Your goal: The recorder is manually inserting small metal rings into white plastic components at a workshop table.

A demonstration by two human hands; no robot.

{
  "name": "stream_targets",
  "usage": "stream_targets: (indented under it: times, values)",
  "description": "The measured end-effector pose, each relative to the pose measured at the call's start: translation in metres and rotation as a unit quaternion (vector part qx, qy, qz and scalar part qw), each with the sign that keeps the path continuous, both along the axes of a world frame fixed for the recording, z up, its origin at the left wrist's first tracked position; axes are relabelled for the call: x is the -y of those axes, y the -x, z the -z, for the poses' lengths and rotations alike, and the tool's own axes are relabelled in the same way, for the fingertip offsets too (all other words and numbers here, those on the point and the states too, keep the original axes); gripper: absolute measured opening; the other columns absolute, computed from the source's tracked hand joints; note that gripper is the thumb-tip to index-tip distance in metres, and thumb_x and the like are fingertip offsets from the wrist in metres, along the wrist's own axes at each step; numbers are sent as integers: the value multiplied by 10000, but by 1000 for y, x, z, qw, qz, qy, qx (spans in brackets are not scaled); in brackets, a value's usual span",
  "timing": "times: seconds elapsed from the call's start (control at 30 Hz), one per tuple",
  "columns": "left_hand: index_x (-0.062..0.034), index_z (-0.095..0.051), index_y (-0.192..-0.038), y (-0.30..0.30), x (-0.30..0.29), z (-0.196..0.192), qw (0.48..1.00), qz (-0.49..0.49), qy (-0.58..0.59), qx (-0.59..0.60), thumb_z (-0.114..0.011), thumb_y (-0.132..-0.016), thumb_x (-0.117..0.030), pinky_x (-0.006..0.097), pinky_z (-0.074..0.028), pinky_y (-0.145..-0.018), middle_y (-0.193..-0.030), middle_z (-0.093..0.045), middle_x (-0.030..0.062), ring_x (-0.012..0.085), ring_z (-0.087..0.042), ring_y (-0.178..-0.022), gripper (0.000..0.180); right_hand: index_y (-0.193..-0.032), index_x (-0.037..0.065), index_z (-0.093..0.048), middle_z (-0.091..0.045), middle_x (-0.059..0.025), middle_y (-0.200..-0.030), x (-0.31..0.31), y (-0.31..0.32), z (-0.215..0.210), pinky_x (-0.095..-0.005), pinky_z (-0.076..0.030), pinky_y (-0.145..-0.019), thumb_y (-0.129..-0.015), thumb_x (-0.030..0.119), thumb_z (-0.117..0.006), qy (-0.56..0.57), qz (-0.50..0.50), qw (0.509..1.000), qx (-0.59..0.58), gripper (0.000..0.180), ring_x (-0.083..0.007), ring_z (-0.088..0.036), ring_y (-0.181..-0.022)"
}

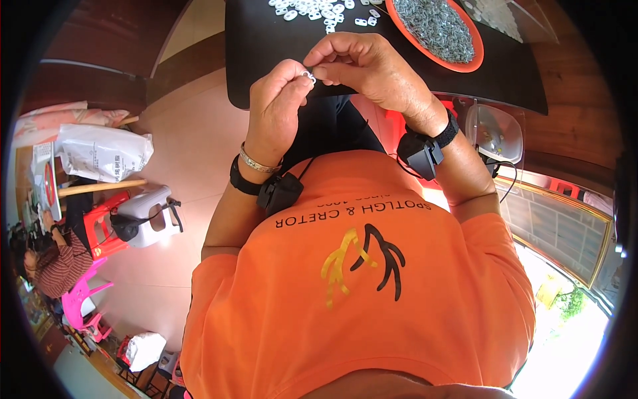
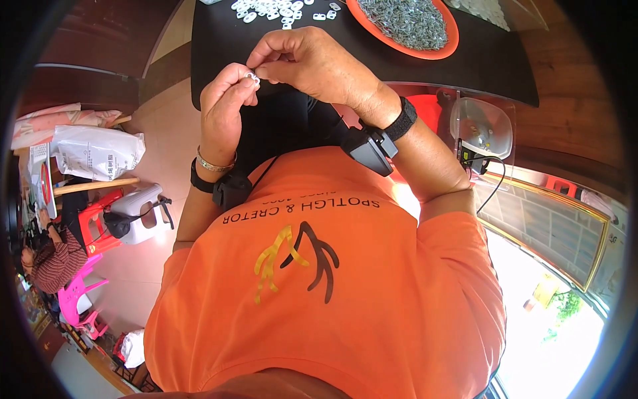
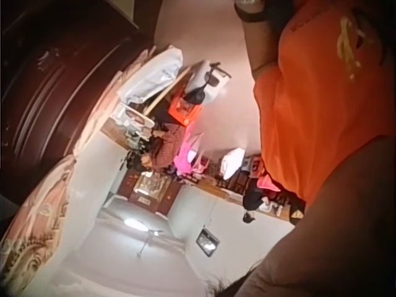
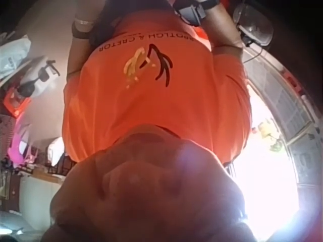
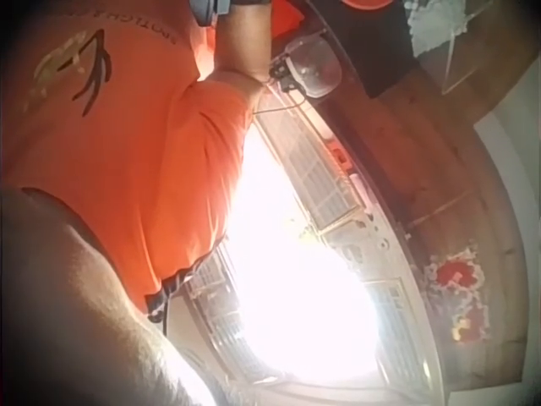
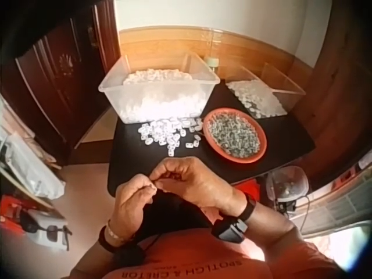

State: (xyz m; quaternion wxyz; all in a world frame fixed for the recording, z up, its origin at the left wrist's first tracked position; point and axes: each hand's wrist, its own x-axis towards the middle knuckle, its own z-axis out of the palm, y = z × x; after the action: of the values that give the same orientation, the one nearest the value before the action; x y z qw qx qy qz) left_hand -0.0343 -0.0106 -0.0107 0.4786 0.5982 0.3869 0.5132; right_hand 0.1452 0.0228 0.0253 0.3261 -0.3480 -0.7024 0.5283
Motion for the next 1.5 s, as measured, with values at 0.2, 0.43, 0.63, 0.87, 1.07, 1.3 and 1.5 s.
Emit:
stream_targets:
  times: [0.2, 0.43, 0.63, 0.87, 1.07, 1.3, 1.5]
  values:
    - [21, -531, -782, -1, 1, -1, 1000, -4, 6, 5, -526, -883, -125, 230, -367, -534, -628, -472, 8, 77, -414, -581, 178, -984, -17, -649, -646, -19, -858, 2, 0, -5, -211, -481, -721, -897, 34, -598, 22, 2, 1000, 15, 112, -67, -579, -787]
    - [15, -522, -780, -3, 0, 0, 1000, -11, 2, 1, -525, -888, -134, 231, -366, -528, -624, -460, 2, 74, -408, -579, 184, -970, -4, -651, -625, 0, -825, 2, 0, 2, -211, -476, -697, -931, 161, -611, 35, 21, 999, -7, 174, -60, -547, -732]
    - [13, -518, -781, -2, -1, 1, 1000, -9, -2, -14, -523, -882, -128, 237, -359, -519, -621, -457, 6, 77, -406, -574, 174, -978, 3, -645, -617, 4, -812, 4, 1, 2, -207, -473, -687, -935, 175, -607, 53, 35, 998, 16, 182, -58, -549, -732]
    - [17, -516, -784, -5, -2, 2, 999, -26, -23, -29, -522, -880, -130, 245, -361, -507, -615, -456, 16, 84, -407, -564, 176, -981, 5, -646, -622, 3, -816, 8, 5, 6, -207, -477, -694, -933, 171, -606, 38, 65, 996, 43, 178, -59, -554, -739]
    - [18, -529, -789, -4, -3, -1, 1000, -14, -6, -25, -520, -882, -143, 242, -369, -523, -623, -467, 14, 85, -418, -571, 186, -1031, 7, -646, -639, -7, -854, 4, -1, 6, -208, -483, -721, -926, 190, -620, 42, 42, 998, -10, 213, -62, -568, -770]
    - [17, -541, -780, -1, -3, -3, 999, -8, 39, 18, -520, -878, -142, 224, -355, -545, -656, -480, 6, 78, -418, -595, 188, -1128, 8, -627, -643, -16, -895, 3, -4, 14, -210, -482, -761, -928, 165, -612, 70, 26, 996, -58, 255, -66, -576, -804]
    - [18, -546, -780, 2, -5, -1, 994, -16, 63, 84, -518, -874, -131, 231, -380, -572, -666, -494, 14, 88, -448, -603, 178, -1081, 10, -649, -643, -13, -887, -3, -10, 15, -216, -480, -749, -921, 130, -609, 18, 93, 996, -3, 204, -66, -577, -809]
